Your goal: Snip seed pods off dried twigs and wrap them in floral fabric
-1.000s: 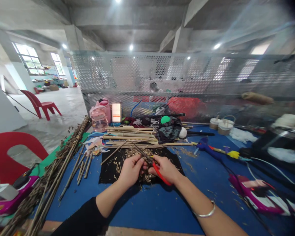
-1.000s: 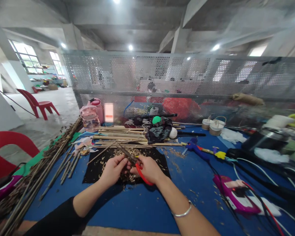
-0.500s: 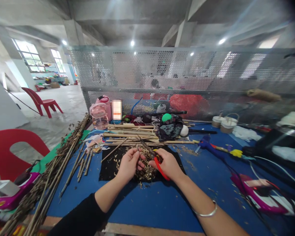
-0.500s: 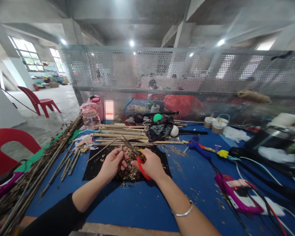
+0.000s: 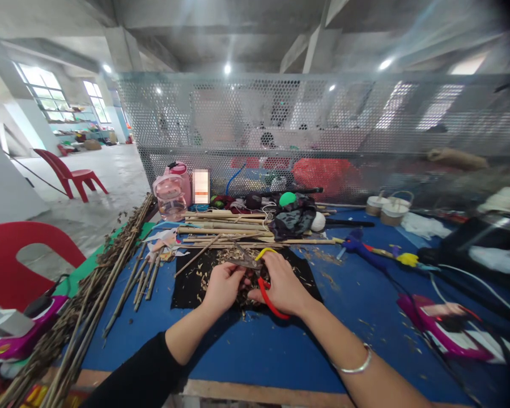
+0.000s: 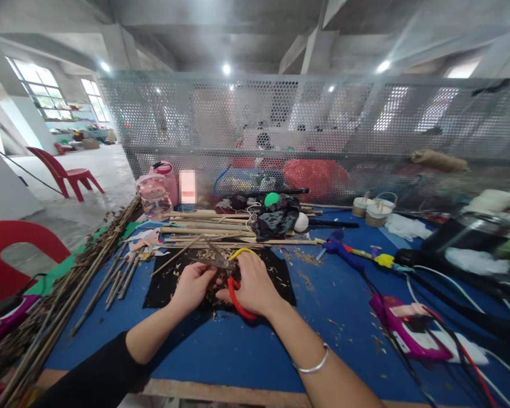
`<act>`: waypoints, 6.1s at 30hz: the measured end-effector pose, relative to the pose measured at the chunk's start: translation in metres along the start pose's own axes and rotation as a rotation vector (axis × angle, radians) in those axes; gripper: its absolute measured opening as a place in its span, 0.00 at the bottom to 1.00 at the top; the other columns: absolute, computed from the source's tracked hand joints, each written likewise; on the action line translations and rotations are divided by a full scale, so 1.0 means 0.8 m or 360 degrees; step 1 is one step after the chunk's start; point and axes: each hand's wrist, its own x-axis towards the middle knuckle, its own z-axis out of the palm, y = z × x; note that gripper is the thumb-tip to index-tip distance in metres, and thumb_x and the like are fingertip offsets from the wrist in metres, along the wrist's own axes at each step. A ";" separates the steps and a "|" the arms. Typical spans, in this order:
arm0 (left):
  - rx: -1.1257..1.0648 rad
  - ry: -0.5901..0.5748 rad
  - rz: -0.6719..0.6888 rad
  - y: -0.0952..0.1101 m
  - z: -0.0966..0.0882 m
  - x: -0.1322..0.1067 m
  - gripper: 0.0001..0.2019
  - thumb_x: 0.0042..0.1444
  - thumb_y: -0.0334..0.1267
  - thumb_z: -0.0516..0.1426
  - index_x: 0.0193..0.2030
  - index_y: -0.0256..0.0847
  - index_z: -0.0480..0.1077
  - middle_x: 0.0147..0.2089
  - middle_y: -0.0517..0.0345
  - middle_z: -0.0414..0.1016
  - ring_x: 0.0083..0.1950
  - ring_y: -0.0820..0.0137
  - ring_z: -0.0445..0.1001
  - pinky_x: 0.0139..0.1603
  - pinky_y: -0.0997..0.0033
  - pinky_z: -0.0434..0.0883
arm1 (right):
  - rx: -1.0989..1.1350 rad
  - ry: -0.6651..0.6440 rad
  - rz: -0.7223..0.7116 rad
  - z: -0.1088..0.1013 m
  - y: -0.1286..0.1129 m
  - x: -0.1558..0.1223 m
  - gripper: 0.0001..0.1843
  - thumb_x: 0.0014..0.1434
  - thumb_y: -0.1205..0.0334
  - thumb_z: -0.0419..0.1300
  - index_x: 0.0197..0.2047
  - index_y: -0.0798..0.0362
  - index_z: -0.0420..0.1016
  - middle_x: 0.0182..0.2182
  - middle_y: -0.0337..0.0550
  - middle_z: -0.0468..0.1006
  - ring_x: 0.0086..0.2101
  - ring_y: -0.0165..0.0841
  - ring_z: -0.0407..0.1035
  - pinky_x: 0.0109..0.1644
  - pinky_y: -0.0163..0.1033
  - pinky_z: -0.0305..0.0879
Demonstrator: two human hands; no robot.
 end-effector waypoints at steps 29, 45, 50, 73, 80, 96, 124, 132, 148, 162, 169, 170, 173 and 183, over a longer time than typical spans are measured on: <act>0.0491 -0.0028 0.0368 -0.004 -0.002 -0.003 0.11 0.53 0.39 0.53 0.32 0.37 0.75 0.27 0.57 0.76 0.30 0.70 0.71 0.33 0.74 0.67 | -0.0118 -0.0101 0.0079 -0.002 0.010 0.007 0.18 0.48 0.47 0.60 0.31 0.52 0.62 0.27 0.40 0.69 0.26 0.31 0.62 0.29 0.34 0.54; 0.0783 0.0014 0.0495 -0.003 -0.010 -0.002 0.12 0.55 0.38 0.51 0.34 0.38 0.76 0.32 0.57 0.77 0.33 0.69 0.71 0.35 0.75 0.64 | -0.0160 -0.0095 0.0172 0.003 0.012 0.004 0.19 0.48 0.45 0.60 0.32 0.51 0.64 0.26 0.39 0.73 0.26 0.32 0.67 0.28 0.35 0.53; 0.0879 0.0058 0.0565 -0.007 -0.013 0.001 0.11 0.56 0.38 0.51 0.33 0.41 0.75 0.33 0.56 0.76 0.35 0.67 0.70 0.37 0.73 0.62 | -0.0229 -0.0077 0.0201 -0.001 0.012 0.004 0.17 0.50 0.45 0.58 0.29 0.51 0.64 0.25 0.39 0.73 0.25 0.32 0.67 0.28 0.35 0.51; -0.0221 0.0072 0.0202 -0.011 -0.007 0.013 0.11 0.46 0.40 0.60 0.34 0.35 0.71 0.34 0.52 0.77 0.37 0.68 0.75 0.44 0.68 0.69 | -0.0036 -0.0006 0.0074 0.000 -0.002 0.003 0.24 0.44 0.50 0.64 0.41 0.54 0.65 0.40 0.48 0.69 0.40 0.39 0.62 0.44 0.43 0.61; -0.0185 0.0092 0.0206 -0.012 -0.003 0.011 0.09 0.43 0.36 0.61 0.32 0.35 0.74 0.36 0.52 0.79 0.39 0.66 0.75 0.45 0.66 0.69 | -0.0058 0.0046 0.0015 0.009 -0.003 0.002 0.27 0.42 0.48 0.65 0.41 0.54 0.63 0.40 0.49 0.68 0.41 0.41 0.63 0.43 0.44 0.60; -0.0037 0.0141 0.0233 -0.013 -0.008 0.011 0.08 0.45 0.35 0.59 0.32 0.35 0.73 0.33 0.54 0.78 0.36 0.67 0.75 0.41 0.70 0.69 | -0.0112 -0.0122 0.0183 0.002 0.006 0.001 0.18 0.48 0.46 0.61 0.30 0.52 0.64 0.25 0.39 0.72 0.26 0.31 0.66 0.28 0.34 0.51; -0.0028 0.0109 0.0263 -0.012 -0.010 0.014 0.07 0.45 0.37 0.59 0.31 0.35 0.73 0.31 0.53 0.77 0.33 0.68 0.74 0.38 0.71 0.68 | -0.0123 -0.0090 0.0249 0.003 -0.002 0.005 0.18 0.49 0.44 0.59 0.30 0.51 0.63 0.26 0.39 0.72 0.26 0.31 0.65 0.28 0.34 0.50; -0.0104 0.0119 0.0330 -0.015 -0.011 0.023 0.09 0.44 0.39 0.60 0.30 0.35 0.71 0.29 0.54 0.76 0.29 0.71 0.72 0.33 0.74 0.67 | -0.0040 0.0062 0.0367 0.007 -0.005 0.010 0.20 0.45 0.44 0.62 0.31 0.52 0.66 0.28 0.43 0.74 0.27 0.32 0.66 0.28 0.33 0.53; -0.0138 0.0130 0.0622 0.024 0.000 0.056 0.08 0.45 0.39 0.59 0.31 0.36 0.69 0.29 0.55 0.74 0.29 0.70 0.72 0.31 0.72 0.69 | 0.0055 0.0397 0.0134 -0.007 -0.005 0.056 0.28 0.43 0.48 0.64 0.44 0.55 0.67 0.38 0.48 0.73 0.40 0.39 0.67 0.44 0.42 0.61; -0.0179 -0.0006 0.0473 0.015 -0.009 0.028 0.10 0.43 0.40 0.62 0.28 0.35 0.68 0.25 0.60 0.71 0.25 0.75 0.69 0.27 0.77 0.67 | 0.0216 0.0260 0.0042 0.003 -0.011 0.029 0.22 0.48 0.47 0.62 0.40 0.52 0.64 0.34 0.43 0.72 0.34 0.35 0.67 0.36 0.37 0.59; -0.0275 -0.0026 0.0406 0.014 -0.016 0.020 0.14 0.42 0.43 0.63 0.29 0.36 0.67 0.23 0.64 0.68 0.23 0.77 0.67 0.24 0.77 0.66 | 0.0122 0.0164 0.0160 0.005 -0.016 0.027 0.22 0.46 0.44 0.62 0.35 0.52 0.63 0.30 0.42 0.73 0.30 0.34 0.66 0.32 0.35 0.55; -0.0296 -0.0027 0.0389 0.013 -0.017 0.021 0.14 0.41 0.44 0.63 0.29 0.36 0.66 0.23 0.65 0.67 0.22 0.77 0.67 0.24 0.77 0.66 | 0.0109 0.0159 0.0175 0.006 -0.015 0.027 0.22 0.46 0.43 0.62 0.34 0.52 0.63 0.30 0.42 0.73 0.30 0.34 0.67 0.32 0.35 0.55; -0.0331 -0.0034 0.0360 0.011 -0.017 0.022 0.15 0.41 0.45 0.63 0.28 0.36 0.65 0.22 0.66 0.65 0.21 0.78 0.66 0.22 0.78 0.64 | 0.0124 0.0119 0.0204 0.008 -0.010 0.028 0.22 0.46 0.44 0.62 0.34 0.52 0.63 0.30 0.42 0.73 0.30 0.34 0.68 0.31 0.34 0.55; -0.0333 0.0024 0.0305 -0.006 -0.017 0.031 0.14 0.43 0.44 0.60 0.28 0.36 0.63 0.20 0.68 0.62 0.16 0.80 0.61 0.16 0.80 0.59 | 0.0103 0.0009 0.0195 0.011 0.006 0.032 0.20 0.46 0.46 0.62 0.31 0.52 0.64 0.27 0.38 0.72 0.26 0.30 0.64 0.28 0.32 0.52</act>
